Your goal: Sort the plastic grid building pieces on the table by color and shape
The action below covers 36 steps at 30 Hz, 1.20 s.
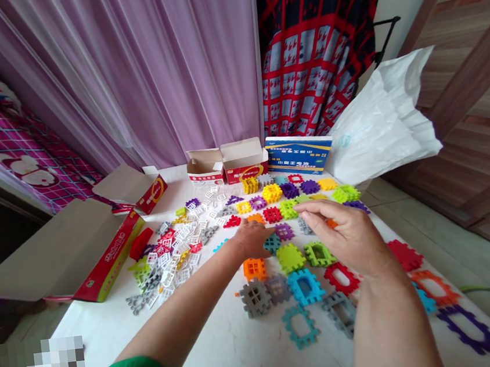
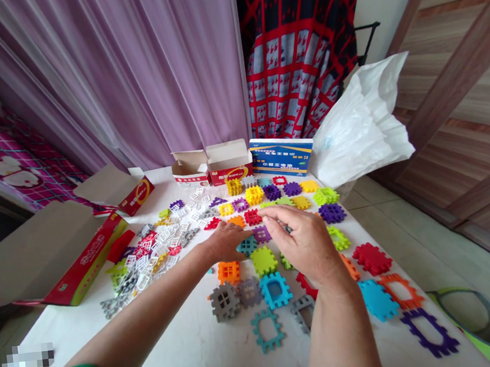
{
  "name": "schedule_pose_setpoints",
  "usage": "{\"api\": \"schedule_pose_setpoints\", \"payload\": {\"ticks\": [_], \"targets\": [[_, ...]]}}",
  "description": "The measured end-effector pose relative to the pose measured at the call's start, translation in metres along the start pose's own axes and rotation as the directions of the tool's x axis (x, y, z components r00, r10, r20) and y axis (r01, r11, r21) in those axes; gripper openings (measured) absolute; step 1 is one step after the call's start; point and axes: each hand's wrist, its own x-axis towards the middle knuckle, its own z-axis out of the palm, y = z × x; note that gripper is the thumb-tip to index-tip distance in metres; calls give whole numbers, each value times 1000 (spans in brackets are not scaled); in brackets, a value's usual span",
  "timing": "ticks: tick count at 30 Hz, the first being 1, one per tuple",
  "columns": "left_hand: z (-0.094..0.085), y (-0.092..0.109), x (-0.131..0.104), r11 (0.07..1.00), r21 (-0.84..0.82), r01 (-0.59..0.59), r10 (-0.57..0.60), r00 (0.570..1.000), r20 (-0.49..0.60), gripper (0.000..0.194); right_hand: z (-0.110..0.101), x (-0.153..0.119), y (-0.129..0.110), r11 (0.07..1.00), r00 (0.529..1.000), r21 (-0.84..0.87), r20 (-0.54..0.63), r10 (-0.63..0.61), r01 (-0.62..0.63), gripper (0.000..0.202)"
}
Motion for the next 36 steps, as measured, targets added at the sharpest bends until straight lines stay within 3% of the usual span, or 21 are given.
{"api": "schedule_pose_setpoints", "payload": {"ticks": [5,11,14,15,16,17,18,21,22,24,28,31,33,36], "targets": [[6,2,-1,999,31,27,-26,999,-30,60,1,-1,3,1000,1000,-8,-1,-18,18,22],[9,4,-18,999,-31,10,-14,987,-158,70,4,-2,8,998,998,-31,8,-56,56,22],[16,-19,-42,988,-150,45,-88,953,-291,65,5,-3,13,997,998,-41,15,-65,65,22],[20,-33,-54,973,-198,120,-183,924,-335,60,5,-3,15,997,998,-43,19,-66,67,22],[25,-50,-68,939,-249,237,-317,875,-365,55,6,-4,16,997,998,-44,21,-67,68,23],[30,-69,-83,873,-300,384,-478,795,-373,51,6,-4,18,997,997,-46,22,-69,70,23],[36,-89,-99,761,-349,547,-648,672,-358,48,7,-4,19,996,997,-47,22,-71,72,23],[59,-143,-148,518,-405,753,-853,422,-307,48,11,-4,22,996,997,-46,29,-73,74,23],[67,-156,-163,452,-417,788,-889,360,-284,47,13,-4,22,996,997,-46,34,-75,77,23],[84,-171,-186,383,-430,818,-921,301,-246,48,16,-3,23,995,996,-49,47,-80,82,23],[109,-171,-205,358,-444,822,-932,281,-231,42,22,-3,24,994,994,-67,68,-84,88,23],[113,-162,-206,389,-419,820,-916,299,-266,39,24,-2,23,993,993,-71,81,-86,92,24],[110,-159,-204,467,-373,802,-880,382,-282,38,24,-2,21,993,993,-72,85,-84,90,24],[102,-159,-199,603,-302,738,-797,550,-248,34,25,-1,19,993,993,-70,88,-84,90,24]]}}
